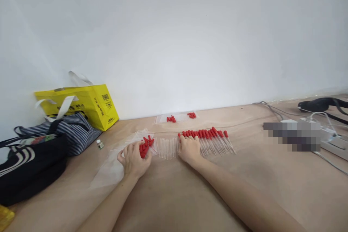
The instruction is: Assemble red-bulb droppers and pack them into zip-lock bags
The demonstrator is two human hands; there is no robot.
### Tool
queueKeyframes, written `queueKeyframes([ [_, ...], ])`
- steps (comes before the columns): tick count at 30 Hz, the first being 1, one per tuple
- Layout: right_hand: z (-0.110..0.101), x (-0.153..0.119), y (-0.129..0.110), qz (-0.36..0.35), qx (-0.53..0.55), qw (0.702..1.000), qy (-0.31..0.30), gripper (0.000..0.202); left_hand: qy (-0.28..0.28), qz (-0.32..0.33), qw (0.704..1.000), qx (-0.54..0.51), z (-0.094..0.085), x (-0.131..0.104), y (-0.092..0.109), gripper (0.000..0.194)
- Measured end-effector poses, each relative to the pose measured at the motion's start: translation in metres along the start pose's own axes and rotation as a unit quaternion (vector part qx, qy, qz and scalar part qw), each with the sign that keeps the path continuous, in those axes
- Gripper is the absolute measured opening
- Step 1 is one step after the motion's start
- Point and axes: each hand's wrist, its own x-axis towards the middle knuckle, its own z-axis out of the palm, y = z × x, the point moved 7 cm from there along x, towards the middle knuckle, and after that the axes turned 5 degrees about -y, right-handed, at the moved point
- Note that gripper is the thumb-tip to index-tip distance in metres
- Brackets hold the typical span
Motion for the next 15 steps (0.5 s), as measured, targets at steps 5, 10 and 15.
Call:
queueKeyframes([
  [5, 0.0054, 0.0093, 0.0044, 0.01, -0.002, 1.0, -0.008, 0.018, -0.018, 0.002, 0.999, 0.04, 0.0033, -0.001, -0.001, 0.016],
  [10, -0.0001, 0.0067, 0.002, 0.009, -0.006, 1.0, 0.003, 0.024, -0.014, 0.023, 0.995, 0.093, 0.0032, -0.0008, -0.0005, 0.016],
  [15, 0.0021, 0.0091, -0.0038, 0.043, -0.015, 0.998, -0.047, 0.031, -0.027, 0.039, 0.991, 0.124, 0.0058, 0.0015, 0.0003, 0.018],
])
